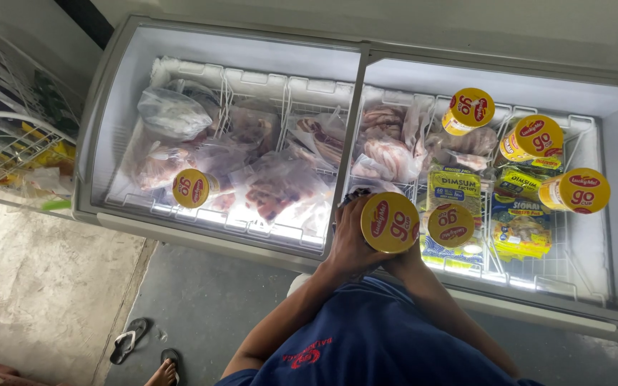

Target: The person wipes down instant noodle cups and arranges them on a shelf above a freezer.

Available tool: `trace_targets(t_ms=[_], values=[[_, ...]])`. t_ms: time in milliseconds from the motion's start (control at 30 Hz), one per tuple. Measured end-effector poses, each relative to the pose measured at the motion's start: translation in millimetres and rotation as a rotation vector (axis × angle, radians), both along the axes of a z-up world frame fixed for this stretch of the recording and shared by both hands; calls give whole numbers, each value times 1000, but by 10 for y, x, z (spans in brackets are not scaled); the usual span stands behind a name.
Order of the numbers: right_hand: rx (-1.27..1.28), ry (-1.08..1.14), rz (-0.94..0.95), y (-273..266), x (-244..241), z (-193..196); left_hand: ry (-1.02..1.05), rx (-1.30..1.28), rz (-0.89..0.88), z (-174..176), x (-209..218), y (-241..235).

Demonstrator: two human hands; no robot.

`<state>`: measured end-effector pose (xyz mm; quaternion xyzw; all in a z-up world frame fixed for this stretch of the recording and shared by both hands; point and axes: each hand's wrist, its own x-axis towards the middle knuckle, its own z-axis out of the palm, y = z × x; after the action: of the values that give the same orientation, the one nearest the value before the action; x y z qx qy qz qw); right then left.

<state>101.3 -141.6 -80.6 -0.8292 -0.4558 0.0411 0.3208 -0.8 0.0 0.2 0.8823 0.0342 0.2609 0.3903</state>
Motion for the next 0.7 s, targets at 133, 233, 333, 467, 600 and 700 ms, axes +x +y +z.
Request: trace_targets(t_ms=[133,233,333,467,600,700], values=[[130,338,140,-57,83,-325,-22,26,-34,-117,11,17],[296,867,199,-7,167,-352,-32,67,0,-114,47,47],[-181,177,90,33,145,-210,29,55,40,-69,34,25],[-326,-50,42,40,157,-194,5,131,59,-17,40,15],[-378,55,61,27,142,-263,39,42,45,66,28,14],[189,1028,-45,-23,176,-582,-12,55,76,42,21,9]])
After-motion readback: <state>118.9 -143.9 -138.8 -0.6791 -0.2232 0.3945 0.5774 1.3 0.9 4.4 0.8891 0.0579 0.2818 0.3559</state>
